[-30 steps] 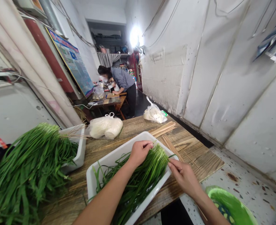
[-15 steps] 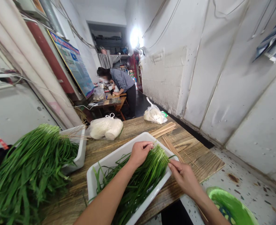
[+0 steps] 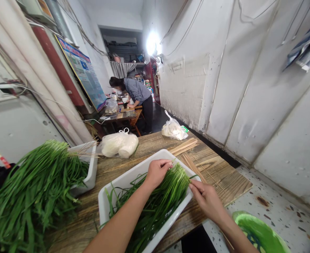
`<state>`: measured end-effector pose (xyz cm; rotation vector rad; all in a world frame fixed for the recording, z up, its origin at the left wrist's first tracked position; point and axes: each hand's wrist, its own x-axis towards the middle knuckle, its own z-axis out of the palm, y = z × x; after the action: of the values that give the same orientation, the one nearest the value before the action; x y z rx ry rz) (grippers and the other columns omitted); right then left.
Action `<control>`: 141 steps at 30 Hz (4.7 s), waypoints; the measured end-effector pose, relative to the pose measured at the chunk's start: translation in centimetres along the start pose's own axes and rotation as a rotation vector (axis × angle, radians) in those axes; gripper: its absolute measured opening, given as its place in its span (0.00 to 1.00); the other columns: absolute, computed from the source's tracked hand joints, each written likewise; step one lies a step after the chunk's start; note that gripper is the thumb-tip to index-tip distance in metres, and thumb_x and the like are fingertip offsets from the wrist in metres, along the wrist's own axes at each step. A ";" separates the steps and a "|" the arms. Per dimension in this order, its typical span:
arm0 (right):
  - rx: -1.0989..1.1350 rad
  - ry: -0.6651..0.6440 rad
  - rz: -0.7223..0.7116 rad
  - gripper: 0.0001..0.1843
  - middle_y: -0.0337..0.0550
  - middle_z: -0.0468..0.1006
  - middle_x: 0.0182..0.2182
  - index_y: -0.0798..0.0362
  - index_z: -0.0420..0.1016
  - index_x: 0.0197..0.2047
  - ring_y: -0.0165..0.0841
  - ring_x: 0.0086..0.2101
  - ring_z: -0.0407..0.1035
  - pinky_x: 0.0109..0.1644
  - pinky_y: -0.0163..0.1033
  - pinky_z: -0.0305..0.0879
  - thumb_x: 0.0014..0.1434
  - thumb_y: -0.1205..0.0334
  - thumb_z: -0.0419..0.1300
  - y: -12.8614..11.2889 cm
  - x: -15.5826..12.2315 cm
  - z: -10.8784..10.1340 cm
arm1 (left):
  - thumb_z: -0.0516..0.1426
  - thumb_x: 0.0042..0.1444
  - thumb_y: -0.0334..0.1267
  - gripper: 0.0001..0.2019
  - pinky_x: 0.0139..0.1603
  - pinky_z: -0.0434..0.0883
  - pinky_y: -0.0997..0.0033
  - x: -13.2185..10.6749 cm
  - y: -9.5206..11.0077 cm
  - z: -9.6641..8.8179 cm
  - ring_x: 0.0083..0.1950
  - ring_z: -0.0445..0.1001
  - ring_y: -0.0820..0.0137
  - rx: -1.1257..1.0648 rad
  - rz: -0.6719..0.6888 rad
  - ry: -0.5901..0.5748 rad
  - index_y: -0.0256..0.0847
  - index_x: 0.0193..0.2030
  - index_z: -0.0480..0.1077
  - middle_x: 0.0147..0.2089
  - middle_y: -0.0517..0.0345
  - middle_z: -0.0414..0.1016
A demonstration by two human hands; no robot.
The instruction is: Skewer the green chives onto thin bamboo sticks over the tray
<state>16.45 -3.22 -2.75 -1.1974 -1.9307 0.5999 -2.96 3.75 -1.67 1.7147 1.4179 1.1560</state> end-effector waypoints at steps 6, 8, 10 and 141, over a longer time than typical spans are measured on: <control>0.021 0.011 0.020 0.17 0.42 0.75 0.23 0.55 0.75 0.35 0.34 0.25 0.69 0.29 0.33 0.63 0.62 0.57 0.48 0.1 -0.1 0.1 | 0.53 0.50 0.39 0.12 0.36 0.69 0.71 0.1 -0.1 0.0 0.29 0.73 0.70 -0.020 0.002 0.018 0.39 0.33 0.77 0.29 0.58 0.78; 0.032 -0.002 0.022 0.17 0.43 0.75 0.23 0.55 0.75 0.35 0.34 0.25 0.69 0.29 0.34 0.64 0.62 0.57 0.47 0.1 -0.1 0.1 | 0.54 0.50 0.39 0.11 0.36 0.69 0.71 0.1 -0.2 0.0 0.30 0.73 0.70 -0.023 0.000 0.016 0.39 0.33 0.77 0.29 0.58 0.78; 0.036 -0.020 0.023 0.17 0.43 0.75 0.24 0.55 0.74 0.35 0.34 0.26 0.69 0.30 0.34 0.63 0.62 0.58 0.47 0.0 -0.1 0.1 | 0.54 0.50 0.39 0.11 0.36 0.69 0.72 0.1 -0.2 0.0 0.30 0.73 0.70 -0.025 -0.002 0.014 0.39 0.33 0.77 0.29 0.58 0.78; 0.235 -0.105 -0.050 0.17 0.34 0.62 0.19 0.54 0.70 0.27 0.28 0.23 0.59 0.27 0.32 0.56 0.63 0.58 0.47 -2.1 0.6 -1.1 | 0.61 0.44 0.47 0.16 0.33 0.65 0.70 -1.3 2.5 -2.7 0.27 0.69 0.70 -0.568 -0.244 -0.534 0.33 0.26 0.75 0.25 0.55 0.75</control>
<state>16.08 -3.61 -0.36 -0.9839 -1.9092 0.8520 -4.41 1.77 1.36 1.2687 0.8342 0.7812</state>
